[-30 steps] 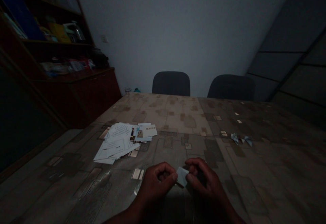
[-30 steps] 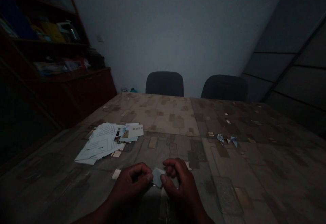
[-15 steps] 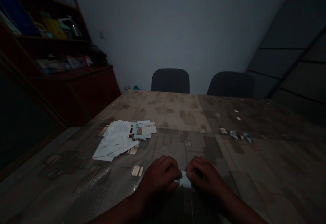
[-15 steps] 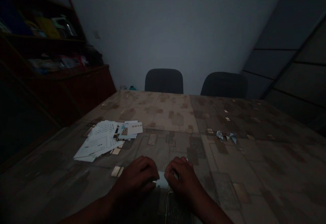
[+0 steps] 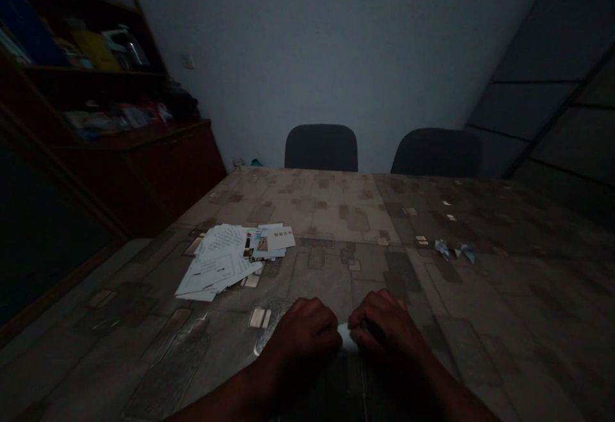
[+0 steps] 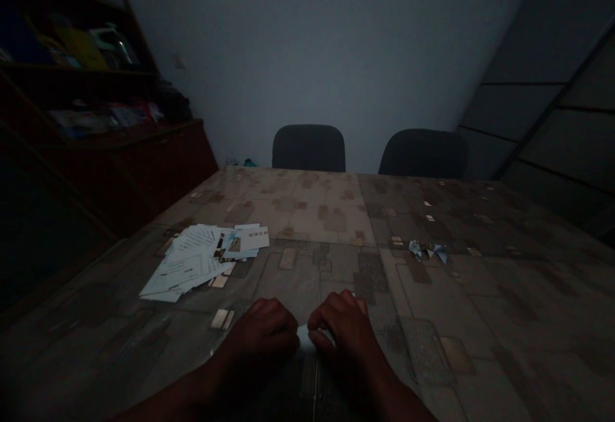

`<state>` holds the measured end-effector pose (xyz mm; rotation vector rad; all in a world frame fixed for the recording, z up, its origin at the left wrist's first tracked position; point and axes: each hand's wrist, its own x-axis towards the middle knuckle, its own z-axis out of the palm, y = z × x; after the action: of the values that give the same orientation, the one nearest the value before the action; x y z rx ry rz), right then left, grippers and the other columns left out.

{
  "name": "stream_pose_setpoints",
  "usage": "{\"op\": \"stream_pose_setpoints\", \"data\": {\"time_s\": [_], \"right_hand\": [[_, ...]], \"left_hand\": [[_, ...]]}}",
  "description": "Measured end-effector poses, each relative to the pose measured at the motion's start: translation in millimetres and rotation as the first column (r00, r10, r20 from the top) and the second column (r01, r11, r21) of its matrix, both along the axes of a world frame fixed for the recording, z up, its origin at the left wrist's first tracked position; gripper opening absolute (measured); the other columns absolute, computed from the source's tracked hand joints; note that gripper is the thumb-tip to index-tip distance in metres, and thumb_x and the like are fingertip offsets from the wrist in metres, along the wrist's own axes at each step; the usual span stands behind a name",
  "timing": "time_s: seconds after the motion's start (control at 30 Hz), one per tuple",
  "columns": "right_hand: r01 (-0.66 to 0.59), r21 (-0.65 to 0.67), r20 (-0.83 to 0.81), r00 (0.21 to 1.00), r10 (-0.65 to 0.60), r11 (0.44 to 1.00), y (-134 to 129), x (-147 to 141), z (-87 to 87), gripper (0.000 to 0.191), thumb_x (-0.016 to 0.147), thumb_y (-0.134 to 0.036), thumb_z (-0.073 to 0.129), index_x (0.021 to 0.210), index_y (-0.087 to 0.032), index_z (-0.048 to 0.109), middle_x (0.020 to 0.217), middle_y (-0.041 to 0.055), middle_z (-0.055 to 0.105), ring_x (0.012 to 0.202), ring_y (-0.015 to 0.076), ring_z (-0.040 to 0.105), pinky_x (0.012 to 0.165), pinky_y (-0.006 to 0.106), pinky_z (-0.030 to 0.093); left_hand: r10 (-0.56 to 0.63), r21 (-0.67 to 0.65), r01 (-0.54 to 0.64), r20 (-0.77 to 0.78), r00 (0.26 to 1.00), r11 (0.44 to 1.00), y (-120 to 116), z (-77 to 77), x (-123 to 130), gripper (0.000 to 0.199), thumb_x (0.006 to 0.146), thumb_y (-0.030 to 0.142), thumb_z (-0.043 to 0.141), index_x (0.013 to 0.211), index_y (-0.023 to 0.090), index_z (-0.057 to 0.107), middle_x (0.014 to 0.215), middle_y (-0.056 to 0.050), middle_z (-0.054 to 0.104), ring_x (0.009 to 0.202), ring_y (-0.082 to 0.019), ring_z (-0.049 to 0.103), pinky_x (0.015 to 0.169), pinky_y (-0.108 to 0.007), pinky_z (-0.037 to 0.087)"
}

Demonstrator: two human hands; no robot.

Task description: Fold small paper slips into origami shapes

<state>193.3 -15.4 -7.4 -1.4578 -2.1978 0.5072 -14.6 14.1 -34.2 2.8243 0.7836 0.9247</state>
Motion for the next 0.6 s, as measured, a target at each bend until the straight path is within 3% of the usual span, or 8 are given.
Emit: {"op": "stream_pose_setpoints", "data": {"time_s": [0.1,0.33,0.47,0.6], "right_hand": [[-0.04,0.045,0.017,0.999,0.04,0.998,-11,-1,-3.6,0.015,0.074,-0.008,0.066,0.077,-0.023,0.065,0.076,0.0004,0.065,0.078,0.0199,0.055,0.074,0.033,0.032],[0.003,0.058,0.021,1.0,-0.004,0.998,-14,-1,-20.9,0.02,0.07,-0.004,0.068,0.076,-0.023,0.064,0.076,-0.0018,0.064,0.078,0.0191,0.055,0.076,0.034,0.031],[-0.03,0.02,0.02,0.999,0.03,0.999,-14,0,-17.6,0.018,0.075,-0.007,0.065,0.08,-0.024,0.065,0.08,-0.0012,0.063,0.081,0.0195,0.055,0.076,0.033,0.031],[0.001,0.03,-0.013,1.0,0.0,1.0,-19,-3,-11.2,0.014,0.082,-0.008,0.059,0.078,-0.022,0.063,0.077,-0.0002,0.061,0.078,0.0186,0.053,0.076,0.033,0.032]], "left_hand": [[-0.012,-0.022,0.012,-0.007,1.0,1.0,-3,2.3,1,0.02,0.086,0.008,0.058,0.069,0.018,0.053,0.068,0.002,0.057,0.066,-0.014,0.044,0.062,-0.03,0.027],[0.027,-0.05,-0.029,-0.036,0.999,0.998,-9,5.6,5,0.021,0.084,0.008,0.057,0.065,0.017,0.051,0.068,0.002,0.055,0.065,-0.014,0.045,0.064,-0.029,0.029],[0.045,-0.08,-0.047,-0.025,0.999,0.996,-9,3.0,6,0.018,0.082,0.009,0.06,0.067,0.017,0.054,0.072,0.002,0.058,0.069,-0.014,0.047,0.064,-0.028,0.03],[0.063,-0.215,-0.062,-0.001,0.998,0.975,-10,4.3,4,0.015,0.08,0.005,0.061,0.073,0.017,0.057,0.078,0.0,0.059,0.074,-0.015,0.049,0.067,-0.029,0.032]]}}
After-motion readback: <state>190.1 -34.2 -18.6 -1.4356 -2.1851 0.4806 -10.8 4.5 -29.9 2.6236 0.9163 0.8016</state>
